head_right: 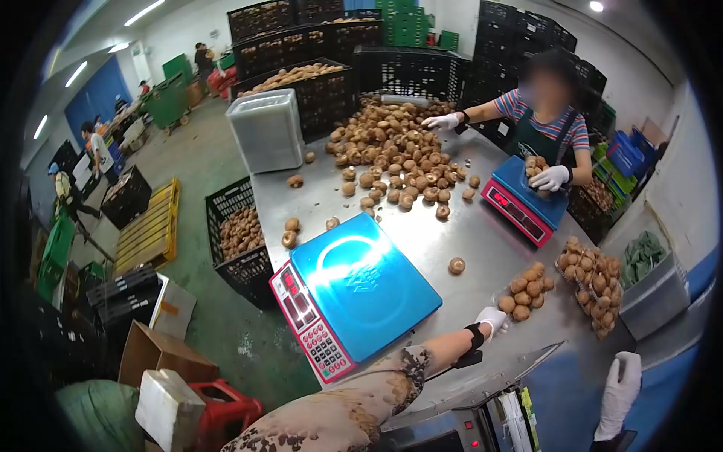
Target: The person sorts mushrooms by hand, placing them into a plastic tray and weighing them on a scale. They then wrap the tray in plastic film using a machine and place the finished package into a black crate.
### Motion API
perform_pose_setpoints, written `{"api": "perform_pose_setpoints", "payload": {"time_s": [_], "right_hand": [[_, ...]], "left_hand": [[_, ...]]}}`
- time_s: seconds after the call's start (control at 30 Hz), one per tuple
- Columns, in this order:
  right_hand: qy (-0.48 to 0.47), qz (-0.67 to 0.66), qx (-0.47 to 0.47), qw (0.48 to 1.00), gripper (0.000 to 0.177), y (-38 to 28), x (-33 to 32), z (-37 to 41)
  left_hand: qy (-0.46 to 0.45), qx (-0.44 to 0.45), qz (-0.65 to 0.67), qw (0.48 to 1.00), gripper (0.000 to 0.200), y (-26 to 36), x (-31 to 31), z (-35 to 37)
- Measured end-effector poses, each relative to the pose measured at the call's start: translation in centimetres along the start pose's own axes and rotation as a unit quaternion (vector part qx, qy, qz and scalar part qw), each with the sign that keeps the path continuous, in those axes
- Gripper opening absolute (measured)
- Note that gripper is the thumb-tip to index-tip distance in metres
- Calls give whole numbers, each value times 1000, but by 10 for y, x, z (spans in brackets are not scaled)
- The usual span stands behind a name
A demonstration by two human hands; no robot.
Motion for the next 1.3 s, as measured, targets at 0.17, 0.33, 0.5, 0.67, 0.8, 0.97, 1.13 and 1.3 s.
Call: {"api": "perform_pose_setpoints", "payload": {"time_s": [0.17,0.33,0.5,0.67,0.8,0.97,1.13,1.3], "right_hand": [[-91,-15,-9,996,6,-8,43,-13],[-222,-59,-25,973,22,-17,119,-44],[-291,39,-99,951,34,-1,222,-55],[-408,54,-85,908,24,-15,281,-52],[-365,28,-87,927,21,3,336,-43],[-369,30,-97,924,17,6,365,-44],[-430,7,-23,902,23,-15,321,-56],[-424,-28,30,905,26,-6,266,-62]], "left_hand": [[-12,-6,-36,999,19,-23,-39,34],[-38,-28,-49,998,28,-38,-85,101],[-4,-30,-68,997,27,-37,-117,163],[4,-65,-43,997,19,-42,-128,177],[-2,-76,-34,997,20,-42,-129,176],[-14,-71,-25,997,19,-41,-127,174],[23,-24,-26,999,15,-26,-129,184],[-5,68,-28,997,16,11,-128,201]]}}
Point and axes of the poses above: each hand's wrist, its own z-axis away from the middle knuckle, its own x-axis out of the palm, y = z × x, the point moved 3 cm from there along -z, towards the middle knuckle
